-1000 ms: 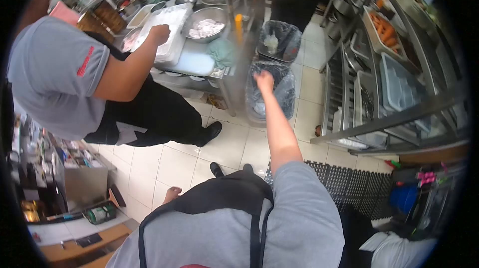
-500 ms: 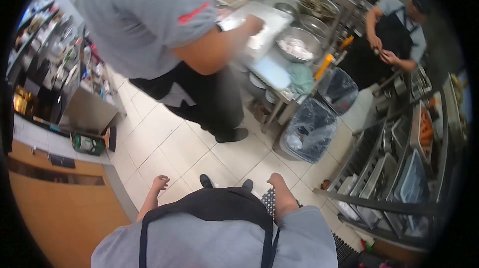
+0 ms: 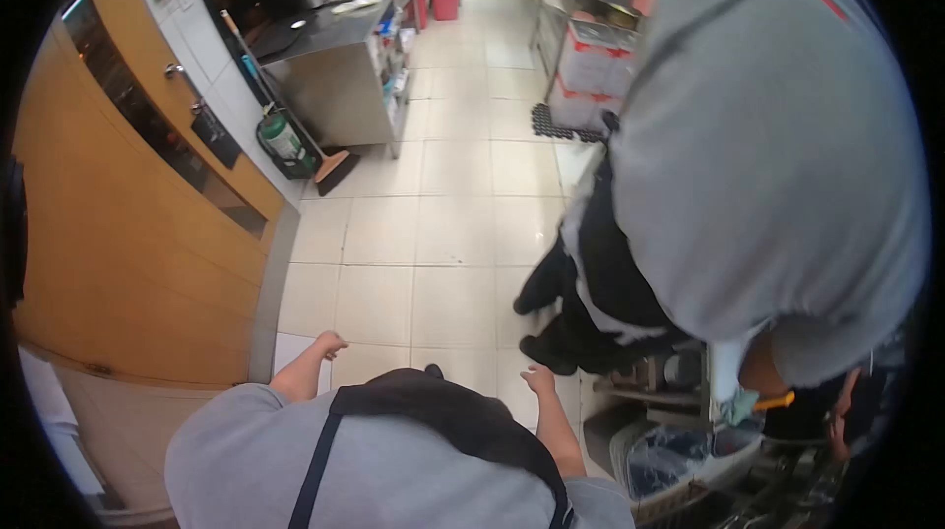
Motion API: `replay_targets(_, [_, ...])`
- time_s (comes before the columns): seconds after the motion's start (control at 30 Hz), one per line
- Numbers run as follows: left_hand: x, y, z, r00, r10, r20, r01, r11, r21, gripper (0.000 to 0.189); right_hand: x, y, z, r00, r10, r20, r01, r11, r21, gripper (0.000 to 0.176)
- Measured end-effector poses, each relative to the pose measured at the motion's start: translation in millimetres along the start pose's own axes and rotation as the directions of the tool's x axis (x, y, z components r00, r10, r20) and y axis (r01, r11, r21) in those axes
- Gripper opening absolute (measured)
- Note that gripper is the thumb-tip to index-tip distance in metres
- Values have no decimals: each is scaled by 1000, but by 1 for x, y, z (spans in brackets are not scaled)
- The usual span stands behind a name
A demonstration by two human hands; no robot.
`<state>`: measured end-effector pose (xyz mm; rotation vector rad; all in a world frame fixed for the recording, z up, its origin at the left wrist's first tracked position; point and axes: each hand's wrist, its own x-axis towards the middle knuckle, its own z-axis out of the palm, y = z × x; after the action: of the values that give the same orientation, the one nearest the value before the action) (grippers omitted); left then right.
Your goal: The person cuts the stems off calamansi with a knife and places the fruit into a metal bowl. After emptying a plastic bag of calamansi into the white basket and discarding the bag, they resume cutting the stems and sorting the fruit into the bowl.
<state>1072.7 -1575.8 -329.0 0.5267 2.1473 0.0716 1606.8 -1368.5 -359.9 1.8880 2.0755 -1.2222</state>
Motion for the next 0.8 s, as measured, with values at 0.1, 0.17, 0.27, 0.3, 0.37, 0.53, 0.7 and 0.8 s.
replay_targets(0.1, [46,65,-56,972,234,-37,-231,970,73,28,46,-78,2,997,-45,56,41,997,69,44])
replay_targets(0.17, [59,128,-90,958,261,-117,-285,898,-336,29,78,-116,0,992,-78,97,72,995,65,46])
replay_targets(0.27, [60,224,-134,894,397,-207,-448,781,-436,34,133,-145,-4,978,-177,113,168,982,85,41])
replay_targets(0.3, [63,249,-143,878,429,-212,-478,773,-416,35,151,-155,-13,974,-195,110,187,979,81,41])
replay_targets(0.37, [81,276,-163,861,453,-232,-509,763,-398,35,181,-176,-35,988,-12,151,-24,972,234,37])
replay_targets(0.53, [165,249,-172,836,513,-194,-492,858,150,41,280,-202,-73,966,78,247,-154,939,306,29])
replay_targets(0.7, [180,149,-207,999,32,-31,-26,983,179,43,388,-289,-120,949,163,269,-197,974,107,28])
replay_targets(0.8, [165,97,-211,938,-339,-76,265,838,-477,28,460,-354,-146,962,-30,270,80,982,-174,38])
